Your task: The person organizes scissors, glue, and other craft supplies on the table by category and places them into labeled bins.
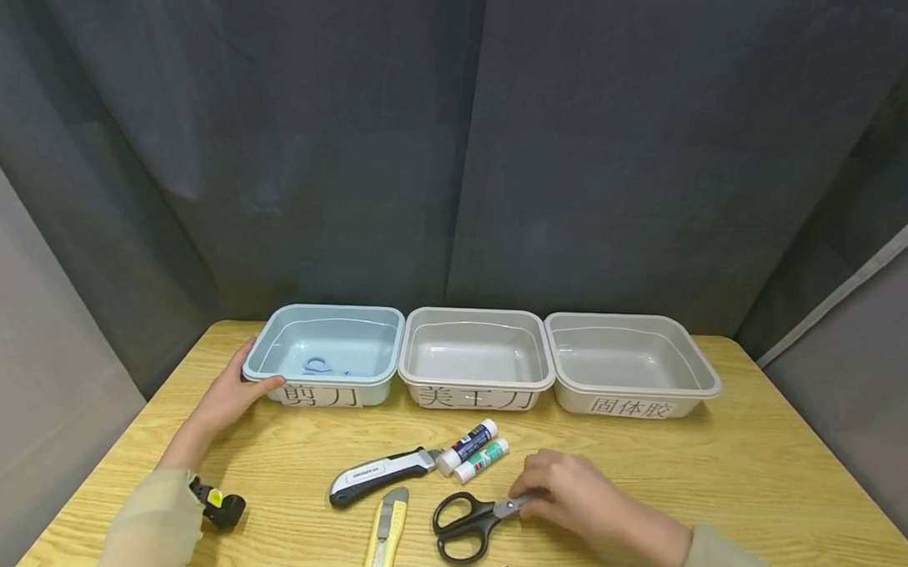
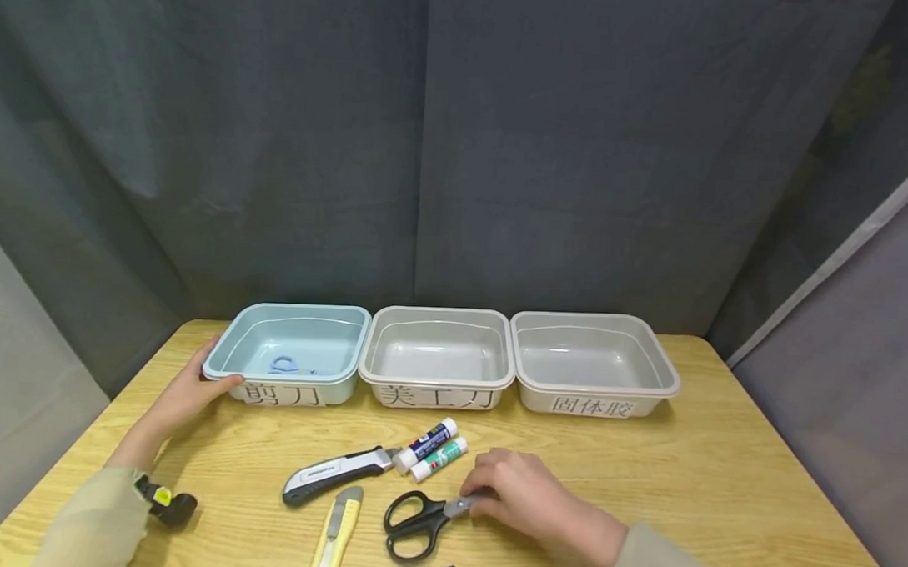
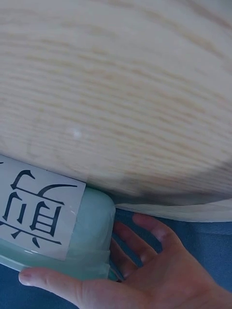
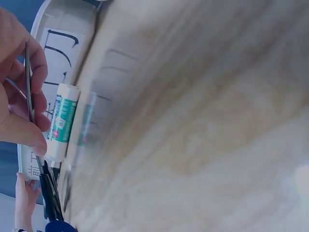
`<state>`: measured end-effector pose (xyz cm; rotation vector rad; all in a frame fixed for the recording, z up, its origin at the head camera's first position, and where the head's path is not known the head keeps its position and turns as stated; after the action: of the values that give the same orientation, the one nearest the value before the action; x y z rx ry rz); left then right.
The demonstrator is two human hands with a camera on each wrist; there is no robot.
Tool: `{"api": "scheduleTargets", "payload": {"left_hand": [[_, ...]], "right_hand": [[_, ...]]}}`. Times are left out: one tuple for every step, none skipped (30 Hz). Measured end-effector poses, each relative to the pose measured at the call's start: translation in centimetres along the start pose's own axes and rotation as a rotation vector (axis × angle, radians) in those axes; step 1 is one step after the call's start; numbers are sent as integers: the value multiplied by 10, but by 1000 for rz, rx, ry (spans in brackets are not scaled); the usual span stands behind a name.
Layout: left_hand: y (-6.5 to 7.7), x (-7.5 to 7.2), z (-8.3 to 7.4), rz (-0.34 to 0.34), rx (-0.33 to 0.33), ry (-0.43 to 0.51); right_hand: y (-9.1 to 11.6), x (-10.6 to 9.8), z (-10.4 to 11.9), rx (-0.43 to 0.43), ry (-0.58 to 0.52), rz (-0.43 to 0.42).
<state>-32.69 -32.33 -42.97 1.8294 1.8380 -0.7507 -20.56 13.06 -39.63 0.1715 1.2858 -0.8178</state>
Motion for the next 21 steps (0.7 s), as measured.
{"api": "scheduleTargets", "payload": {"left_hand": [[0, 0, 0, 0, 0, 2], [0, 0, 0, 2, 0, 4], [0, 0, -1, 2, 0, 4], [0, 0, -1, 3, -2, 4], [0, 0, -1, 3, -4, 4], [1, 0, -1, 3, -8, 2], [1, 0, -1, 2, -11, -1], [1, 0, -1, 2, -14, -5], [1, 0, -1, 2, -18, -7], [1, 0, -1, 2, -21, -9], [1, 0, -1, 3, -23, -11], [1, 0, -1, 4, -25, -12], [1, 0, -1, 5, -25, -11], [1, 0, -1, 6, -26, -10], [1, 1, -1, 6, -25, -9], [1, 1, -1, 7, -26, -9], [1, 1, -1, 7, -27, -10], [1, 1, 0, 7, -27, -10], [1, 1, 0, 5, -26, -10], [1, 0, 0, 5, -25, -11], [1, 0, 0, 4, -24, -11]], "right_hand": [[-1, -2, 0, -9, 7, -8], [-3, -3, 0, -19, 19, -18], [-4, -5, 1, -30, 29, -29], [-6, -7, 1, -37, 40, -37], [-7, -8, 1, -44, 50, -47], [-9, -10, 1, -49, 61, -56], [-11, -11, 2, -56, 71, -65], [-13, -13, 2, -60, 78, -74], [-15, -14, 3, -64, 82, -81], [-17, -15, 3, -64, 85, -87], [-19, -16, 3, -68, 87, -91], [-21, -17, 3, -71, 89, -93], [-23, -18, 3, -74, 90, -94], [-25, -19, 3, -77, 93, -95], [-28, -20, 3, -80, 105, -97], [-30, -22, 2, -84, 114, -100], [-33, -23, 2, -88, 126, -104], [-36, -25, 1, -91, 138, -110], [-39, -27, 1, -96, 152, -120], [-42, -29, 0, -96, 163, -129], [-45, -31, 0, -97, 173, -135]]}}
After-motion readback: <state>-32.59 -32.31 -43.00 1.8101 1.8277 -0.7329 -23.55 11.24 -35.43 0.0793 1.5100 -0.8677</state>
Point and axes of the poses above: each hand's wrist, its own y-axis away from the middle knuckle, its own x-axis out of the palm, z = x × y, the point moved 6 cm from there along -y, towards the middle knuckle, and after that the axes turned 5 degrees about x, right-handed, at the moved point
